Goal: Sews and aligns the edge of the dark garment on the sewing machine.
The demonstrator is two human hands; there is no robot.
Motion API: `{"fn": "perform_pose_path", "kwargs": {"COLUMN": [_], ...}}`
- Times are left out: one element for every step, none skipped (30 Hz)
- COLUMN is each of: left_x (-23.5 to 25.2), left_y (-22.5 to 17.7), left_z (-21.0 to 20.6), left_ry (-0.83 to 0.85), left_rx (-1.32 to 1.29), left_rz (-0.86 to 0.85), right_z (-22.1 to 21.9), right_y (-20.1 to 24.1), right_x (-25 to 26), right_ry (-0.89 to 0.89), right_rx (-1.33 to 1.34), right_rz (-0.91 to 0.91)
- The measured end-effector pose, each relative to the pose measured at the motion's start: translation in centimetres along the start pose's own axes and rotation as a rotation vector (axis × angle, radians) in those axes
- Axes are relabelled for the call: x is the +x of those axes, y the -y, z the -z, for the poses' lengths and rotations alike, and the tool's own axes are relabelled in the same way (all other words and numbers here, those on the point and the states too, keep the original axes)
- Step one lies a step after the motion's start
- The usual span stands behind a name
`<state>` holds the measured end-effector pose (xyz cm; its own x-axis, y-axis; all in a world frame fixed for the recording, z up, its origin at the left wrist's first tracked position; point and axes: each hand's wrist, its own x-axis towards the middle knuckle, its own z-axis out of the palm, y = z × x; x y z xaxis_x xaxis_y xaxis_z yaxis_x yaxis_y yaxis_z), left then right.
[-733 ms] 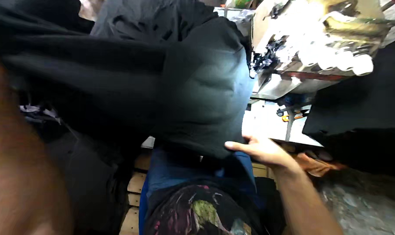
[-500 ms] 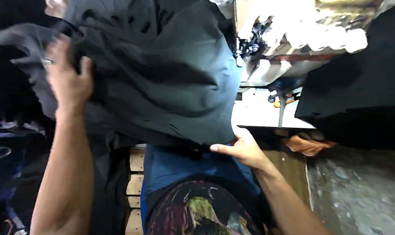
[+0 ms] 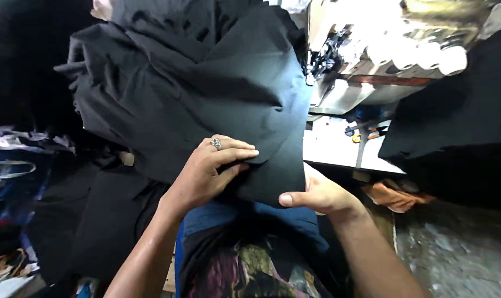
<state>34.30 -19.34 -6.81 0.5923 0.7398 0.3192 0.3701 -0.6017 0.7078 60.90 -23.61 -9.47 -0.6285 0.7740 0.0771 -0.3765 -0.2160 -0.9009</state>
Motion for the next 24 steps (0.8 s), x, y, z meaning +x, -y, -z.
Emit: {"fn": "perform_pose_path", "kwargs": {"left_x": [0.1, 0.4, 0.7, 1.1, 1.4, 1.7, 1.9, 1.7, 1.4, 1.1, 0.9, 1.0, 1.2, 1.5, 1.9, 2.6, 3.7, 4.9, 6.4, 8.1, 9.8, 11.5, 12.7, 13.3], "left_y": [0.0, 0.1, 0.2, 0.1, -0.5, -1.8, -3.5, -5.2, -6.4, -6.9, -6.8, -6.6, -6.4, -6.3, -6.1, -5.7, -5.0, -4.3, -3.7, -3.4, -3.1, -3.2, -3.7, -4.5], "left_z": [-0.2, -0.5, -0.9, -1.1, -1.3, -1.4, -1.7, -2.4, -3.6, -4.8, -5.6, -6.0, -6.1, -6.0, -5.7, -5.3, -4.7, -3.9, -2.9, -1.7, -0.5, 0.5, 1.4, 1.9], "left_ry": [0.0, -0.017, -0.055, -0.1, -0.147, -0.184, -0.192, -0.162, -0.111, -0.064, -0.037, -0.033, -0.038, -0.035, -0.026, -0.02, -0.027, -0.057, -0.099, -0.164, -0.245, -0.329, -0.391, -0.411], "left_rx": [-0.015, -0.021, -0.022, -0.009, 0.012, 0.046, 0.094, 0.148, 0.205, 0.26, 0.294, 0.306, 0.291, 0.249, 0.186, 0.117, 0.062, 0.028, 0.013, -0.007, -0.026, -0.041, -0.028, 0.012], "left_rz": [0.008, 0.007, 0.0, -0.006, -0.011, -0.02, -0.036, -0.057, -0.078, -0.098, -0.112, -0.114, -0.108, -0.088, -0.049, 0.006, 0.074, 0.159, 0.251, 0.311, 0.315, 0.266, 0.179, 0.101], "right_z": [-0.1, -0.3, -0.5, -1.0, -1.7, -2.6, -3.5, -4.3, -5.1, -5.6, -5.9, -5.8, -5.4, -4.6, -3.2, -1.3, 0.9, 2.8, 4.4, 5.7, 6.7, 7.3, 7.6, 7.5], "right_y": [0.0, -0.2, -0.3, -0.4, -0.3, -0.1, 0.0, 0.1, 0.0, 0.1, 0.1, 0.2, 0.2, 0.3, 0.4, 0.6, 0.9, 1.1, 0.9, 0.5, 0.1, -0.2, 0.0, 0.3], "right_x": [-0.5, -0.9, -1.2, -1.6, -2.0, -2.5, -3.0, -3.6, -4.0, -4.4, -4.6, -4.8, -5.0, -5.3, -5.3, -5.0, -4.2, -3.0, -1.5, 0.0, 1.5, 2.6, 3.2, 3.2], "right_ry": [0.0, -0.014, -0.048, -0.112, -0.214, -0.329, -0.44, -0.529, -0.6, -0.649, -0.671, -0.666, -0.633, -0.569, -0.467, -0.35, -0.273, -0.273, -0.347, -0.453, -0.577, -0.665, -0.709, -0.727], "right_rx": [-0.01, -0.016, -0.023, -0.033, -0.049, -0.088, -0.148, -0.192, -0.235, -0.28, -0.309, -0.317, -0.311, -0.3, -0.29, -0.294, -0.334, -0.394, -0.447, -0.46, -0.439, -0.413, -0.399, -0.397], "right_rz": [0.0, -0.002, -0.009, -0.024, -0.046, -0.068, -0.085, -0.086, -0.076, -0.065, -0.057, -0.053, -0.054, -0.06, -0.073, -0.091, -0.127, -0.17, -0.201, -0.2, -0.158, -0.101, -0.049, -0.004]}}
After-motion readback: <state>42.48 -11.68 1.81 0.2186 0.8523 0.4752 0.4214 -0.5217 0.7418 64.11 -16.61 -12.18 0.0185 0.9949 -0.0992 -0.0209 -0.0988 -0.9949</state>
